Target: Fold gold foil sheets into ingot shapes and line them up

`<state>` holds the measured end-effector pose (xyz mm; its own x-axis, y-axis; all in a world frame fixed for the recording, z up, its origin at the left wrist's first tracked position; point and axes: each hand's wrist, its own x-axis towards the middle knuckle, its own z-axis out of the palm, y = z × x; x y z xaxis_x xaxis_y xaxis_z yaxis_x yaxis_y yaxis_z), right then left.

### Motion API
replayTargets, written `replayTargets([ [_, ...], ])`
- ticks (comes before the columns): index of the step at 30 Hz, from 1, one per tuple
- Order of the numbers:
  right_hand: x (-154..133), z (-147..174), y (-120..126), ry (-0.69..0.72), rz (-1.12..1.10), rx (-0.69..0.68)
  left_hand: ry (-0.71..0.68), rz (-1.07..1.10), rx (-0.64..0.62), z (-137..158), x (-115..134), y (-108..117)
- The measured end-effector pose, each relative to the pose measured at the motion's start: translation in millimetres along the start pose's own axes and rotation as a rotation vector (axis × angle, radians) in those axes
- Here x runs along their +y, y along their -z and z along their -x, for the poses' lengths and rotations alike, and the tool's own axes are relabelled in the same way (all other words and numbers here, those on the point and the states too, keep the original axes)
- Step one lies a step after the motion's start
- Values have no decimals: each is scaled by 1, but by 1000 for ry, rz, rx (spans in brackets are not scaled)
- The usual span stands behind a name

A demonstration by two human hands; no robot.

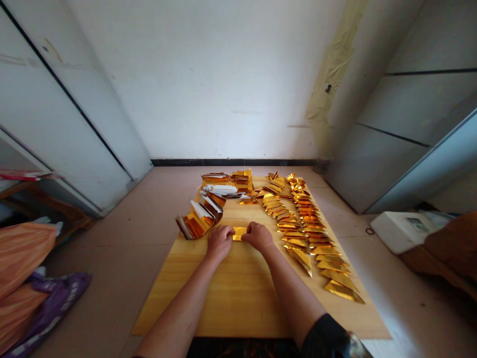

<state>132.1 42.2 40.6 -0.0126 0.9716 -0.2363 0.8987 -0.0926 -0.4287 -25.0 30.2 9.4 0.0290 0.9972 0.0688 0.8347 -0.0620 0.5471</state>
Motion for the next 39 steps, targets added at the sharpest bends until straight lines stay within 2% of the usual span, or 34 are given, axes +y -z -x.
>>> replayTargets([
  [6,-3,3,-2,24,48,4,-49,4,20,3,-4,-2],
  [13,-11,8,2,-19,84,-25,-9,-67,2,3,1,-2],
  [21,-22,12,-7,-31,168,62,-18,-48,-30,4,0,-1],
  [25,-24,12,-7,-45,152,56,-16,-51,-28,4,0,-1],
  [29,-17,9,-3,-55,93,7,-15,-55,-21,4,0,-1],
  [35,7,-2,2,23,-36,-37,-53,-80,-17,2,-3,-3],
  [39,4,-2,1,-24,-34,-20,-69,-67,-29,2,-4,-3],
])
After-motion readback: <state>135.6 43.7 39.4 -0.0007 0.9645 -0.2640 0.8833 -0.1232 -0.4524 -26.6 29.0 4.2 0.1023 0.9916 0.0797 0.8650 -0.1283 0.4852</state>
